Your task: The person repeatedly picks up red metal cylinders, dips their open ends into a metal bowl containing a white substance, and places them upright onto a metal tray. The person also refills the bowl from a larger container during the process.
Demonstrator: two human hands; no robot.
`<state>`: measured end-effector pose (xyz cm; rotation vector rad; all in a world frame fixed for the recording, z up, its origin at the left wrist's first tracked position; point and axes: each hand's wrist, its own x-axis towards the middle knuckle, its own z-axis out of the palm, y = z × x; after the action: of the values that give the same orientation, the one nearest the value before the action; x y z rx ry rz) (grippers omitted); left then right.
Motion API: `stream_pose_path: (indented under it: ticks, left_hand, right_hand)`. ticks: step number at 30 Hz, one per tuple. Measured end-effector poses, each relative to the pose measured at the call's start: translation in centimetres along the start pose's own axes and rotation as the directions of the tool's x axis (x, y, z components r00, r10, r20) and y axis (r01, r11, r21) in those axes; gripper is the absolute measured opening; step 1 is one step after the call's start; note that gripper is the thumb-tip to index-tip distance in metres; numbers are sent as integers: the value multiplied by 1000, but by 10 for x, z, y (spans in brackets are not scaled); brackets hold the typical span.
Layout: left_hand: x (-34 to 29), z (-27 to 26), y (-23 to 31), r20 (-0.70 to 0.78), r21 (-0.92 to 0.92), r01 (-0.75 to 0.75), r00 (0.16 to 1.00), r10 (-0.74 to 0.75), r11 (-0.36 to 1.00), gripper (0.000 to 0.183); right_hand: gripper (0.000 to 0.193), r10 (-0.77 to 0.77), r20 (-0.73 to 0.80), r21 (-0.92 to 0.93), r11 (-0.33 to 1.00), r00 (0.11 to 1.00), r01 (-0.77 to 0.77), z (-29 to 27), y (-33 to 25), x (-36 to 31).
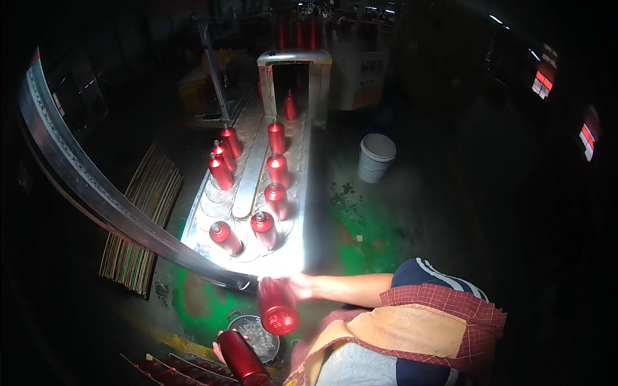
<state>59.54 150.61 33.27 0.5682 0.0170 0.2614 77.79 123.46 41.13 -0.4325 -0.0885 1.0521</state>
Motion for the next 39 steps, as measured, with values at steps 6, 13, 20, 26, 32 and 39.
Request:
stream_pose_path:
  ticks: [6, 13, 20, 26, 32, 39]
  left_hand:
    - [55, 174, -71, -210, 158, 52, 978, -18, 986, 52]
    - [174, 286, -88, 18, 432, -31, 999, 26, 901, 66]
    - [331, 342, -87, -181, 363, -57, 975, 130, 930, 73]
    - [458, 331, -105, -58, 446, -276, 940, 335, 852, 47]
    - [507, 332, -110, -240, 368, -372, 848, 473, 852, 54]
    - [511, 358, -115, -202, 681, -415, 686, 699, 604, 60]
  right_hand:
    - [45, -200, -90, -213, 961, 976, 177, -32, -163, -131]
    - [47, -407, -288, -224, 909, 867, 352, -69, -278, -214]
    - [39, -533, -439, -91, 827, 723, 554, -131, -392, -194]
    - [47, -737, -451, -441, 675, 503, 592, -79, -568, -96]
    - [50, -869, 232, -823, 64, 436, 565, 0, -729, 103]
    - [46, -543, 570, -774, -606, 617, 182, -36, -723, 367]
